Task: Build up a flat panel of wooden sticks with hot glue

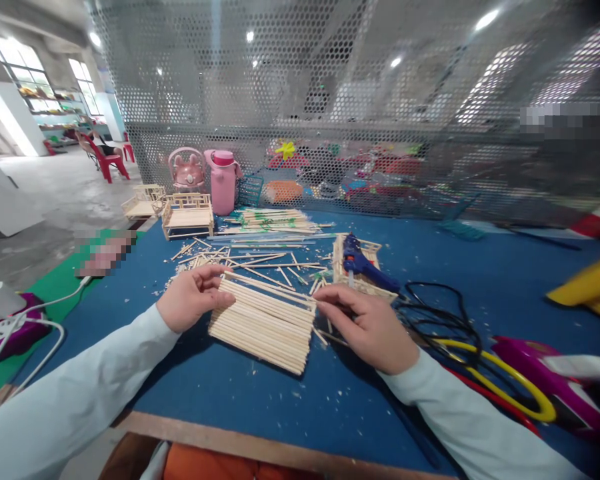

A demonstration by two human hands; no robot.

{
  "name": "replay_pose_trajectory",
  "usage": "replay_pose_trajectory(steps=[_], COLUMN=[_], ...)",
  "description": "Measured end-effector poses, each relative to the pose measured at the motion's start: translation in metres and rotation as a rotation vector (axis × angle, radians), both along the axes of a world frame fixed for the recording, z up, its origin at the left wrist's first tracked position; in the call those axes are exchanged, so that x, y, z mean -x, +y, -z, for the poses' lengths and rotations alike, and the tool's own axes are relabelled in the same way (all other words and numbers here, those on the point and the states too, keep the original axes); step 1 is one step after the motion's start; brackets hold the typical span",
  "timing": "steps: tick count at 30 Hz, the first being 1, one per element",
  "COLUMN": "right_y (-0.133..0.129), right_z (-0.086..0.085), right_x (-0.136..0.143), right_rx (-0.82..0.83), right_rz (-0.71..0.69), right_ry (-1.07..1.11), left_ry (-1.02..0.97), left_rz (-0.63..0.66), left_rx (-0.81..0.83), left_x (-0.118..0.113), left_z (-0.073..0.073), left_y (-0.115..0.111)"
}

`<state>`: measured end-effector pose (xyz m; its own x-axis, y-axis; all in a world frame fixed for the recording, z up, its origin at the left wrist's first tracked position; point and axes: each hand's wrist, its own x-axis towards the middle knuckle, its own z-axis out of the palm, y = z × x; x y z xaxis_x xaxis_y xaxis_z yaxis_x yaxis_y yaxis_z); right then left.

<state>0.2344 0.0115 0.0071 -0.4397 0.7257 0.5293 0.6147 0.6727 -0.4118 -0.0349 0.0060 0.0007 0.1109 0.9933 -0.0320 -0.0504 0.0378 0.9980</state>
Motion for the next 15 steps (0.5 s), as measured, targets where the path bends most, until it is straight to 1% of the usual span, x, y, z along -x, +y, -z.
replay_pose_trajectory(steps=[4, 8, 10, 15], right_y=[-0.0015, -0.0046, -0.0052, -0.0015], right_z=[-0.0015, -0.003, -0.0033, -0.0003], right_x=[-0.0021, -0.0052, -0.0059, -0.005], right_rx=[-0.087, -0.136, -0.151, -0.15], right_rz=[0.034, 0.093, 0.078, 0.007], right_ry=[0.034, 0.102, 0.103, 0.013], left_ry=[-0.073, -0.092, -0.116, -0.16], left_rz=[-0.083, -0.149, -0.155, -0.167], left_rx=[-0.024, -0.076, -0.092, -0.116], left_x=[-0.0017, -0.0028, -0.004, -0.0076], left_z=[-0.0038, -0.0031, -0.001, 0.003], left_y=[-0.0002, 0.0007, 0.0004, -0.0017])
